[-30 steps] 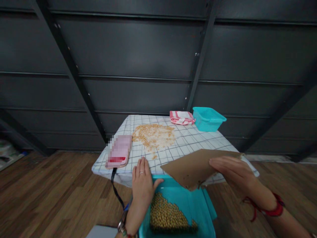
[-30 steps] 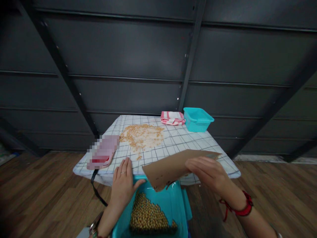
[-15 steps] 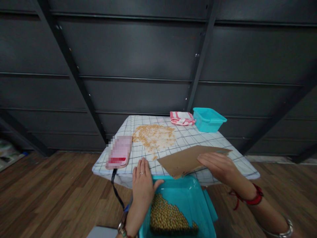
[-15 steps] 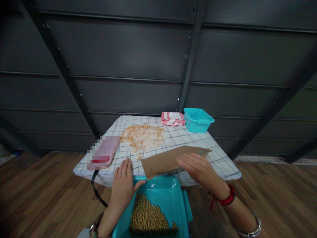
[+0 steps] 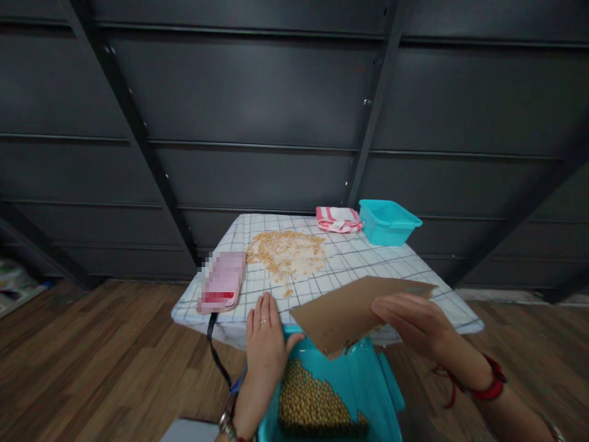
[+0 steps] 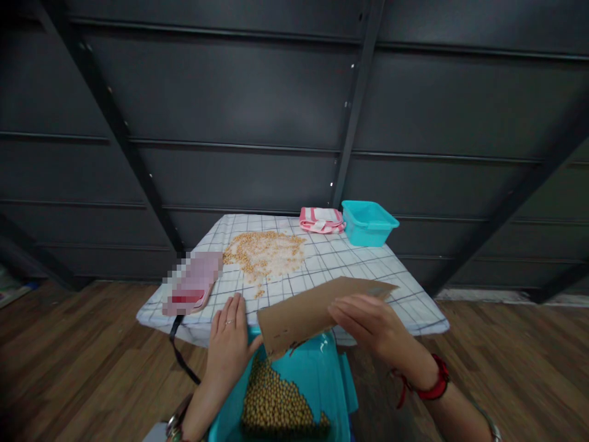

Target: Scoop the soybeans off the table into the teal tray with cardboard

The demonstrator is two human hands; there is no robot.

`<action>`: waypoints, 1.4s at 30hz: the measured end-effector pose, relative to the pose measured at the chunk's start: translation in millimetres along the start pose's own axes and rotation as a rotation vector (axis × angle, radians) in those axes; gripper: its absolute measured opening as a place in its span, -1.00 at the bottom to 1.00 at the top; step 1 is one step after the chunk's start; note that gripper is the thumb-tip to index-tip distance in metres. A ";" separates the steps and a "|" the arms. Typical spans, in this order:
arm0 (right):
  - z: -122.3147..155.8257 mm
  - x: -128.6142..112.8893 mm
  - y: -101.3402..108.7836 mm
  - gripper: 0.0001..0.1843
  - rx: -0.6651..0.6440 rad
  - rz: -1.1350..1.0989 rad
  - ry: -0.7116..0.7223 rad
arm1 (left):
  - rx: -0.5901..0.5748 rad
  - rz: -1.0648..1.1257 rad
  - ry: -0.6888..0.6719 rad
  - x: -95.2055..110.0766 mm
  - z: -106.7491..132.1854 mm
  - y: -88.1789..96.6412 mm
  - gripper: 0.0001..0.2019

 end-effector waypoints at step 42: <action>4.9 -6.1 -10.7 -0.71 0.059 0.094 0.006 | -0.010 0.030 0.013 -2.9 3.9 -1.5 -0.23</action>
Point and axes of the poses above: each hand's wrist, its own z-axis away from the middle knuckle, its own y-axis out of the back of the hand, x = y × z, the point moved 2 cm from there along -z, towards the middle knuckle, and after that the axes turned 6 degrees about x, right-handed, at the moved point
